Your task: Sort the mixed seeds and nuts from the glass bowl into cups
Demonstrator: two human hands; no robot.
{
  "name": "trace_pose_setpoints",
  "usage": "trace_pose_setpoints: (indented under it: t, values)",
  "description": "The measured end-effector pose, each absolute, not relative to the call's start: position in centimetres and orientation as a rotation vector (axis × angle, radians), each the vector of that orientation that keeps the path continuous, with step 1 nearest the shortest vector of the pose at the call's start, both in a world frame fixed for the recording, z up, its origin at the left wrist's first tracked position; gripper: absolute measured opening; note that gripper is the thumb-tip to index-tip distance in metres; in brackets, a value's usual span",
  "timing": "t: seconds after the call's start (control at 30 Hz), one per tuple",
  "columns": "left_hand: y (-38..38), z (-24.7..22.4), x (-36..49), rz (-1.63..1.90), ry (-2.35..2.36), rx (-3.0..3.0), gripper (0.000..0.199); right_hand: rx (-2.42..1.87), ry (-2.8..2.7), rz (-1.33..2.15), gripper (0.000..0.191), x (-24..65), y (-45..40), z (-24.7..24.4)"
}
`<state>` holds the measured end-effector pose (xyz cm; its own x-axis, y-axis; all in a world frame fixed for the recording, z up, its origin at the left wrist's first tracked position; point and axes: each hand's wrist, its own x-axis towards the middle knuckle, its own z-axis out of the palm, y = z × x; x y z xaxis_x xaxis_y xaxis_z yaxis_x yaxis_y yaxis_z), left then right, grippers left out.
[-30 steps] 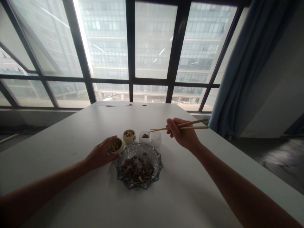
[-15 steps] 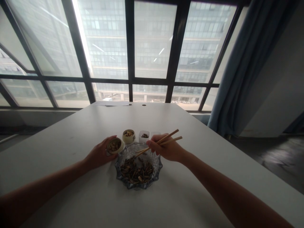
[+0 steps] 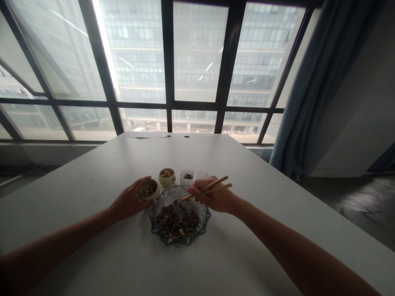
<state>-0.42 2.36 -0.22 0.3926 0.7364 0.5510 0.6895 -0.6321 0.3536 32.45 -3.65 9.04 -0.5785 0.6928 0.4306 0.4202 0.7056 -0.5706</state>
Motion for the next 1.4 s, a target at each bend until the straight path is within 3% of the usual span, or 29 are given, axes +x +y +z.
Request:
trace_pose_setpoints:
  t: [0.57, 0.97, 1.4]
  values:
    - [2.23, -0.06, -0.39, 1.064, 1.328, 2.567, 0.072, -0.913, -2.141, 0.507, 0.050, 32.84, -3.42, 9.18]
    - [2.32, -0.12, -0.40, 1.061, 1.325, 2.564, 0.071, -0.994, -2.128, 0.759, 0.052, 32.01, -3.85, 8.81]
    - [2.32, -0.12, -0.35, 1.095, 1.315, 2.550, 0.071, -0.931, -2.239, 0.651, 0.053, 32.63, -3.72, 9.39]
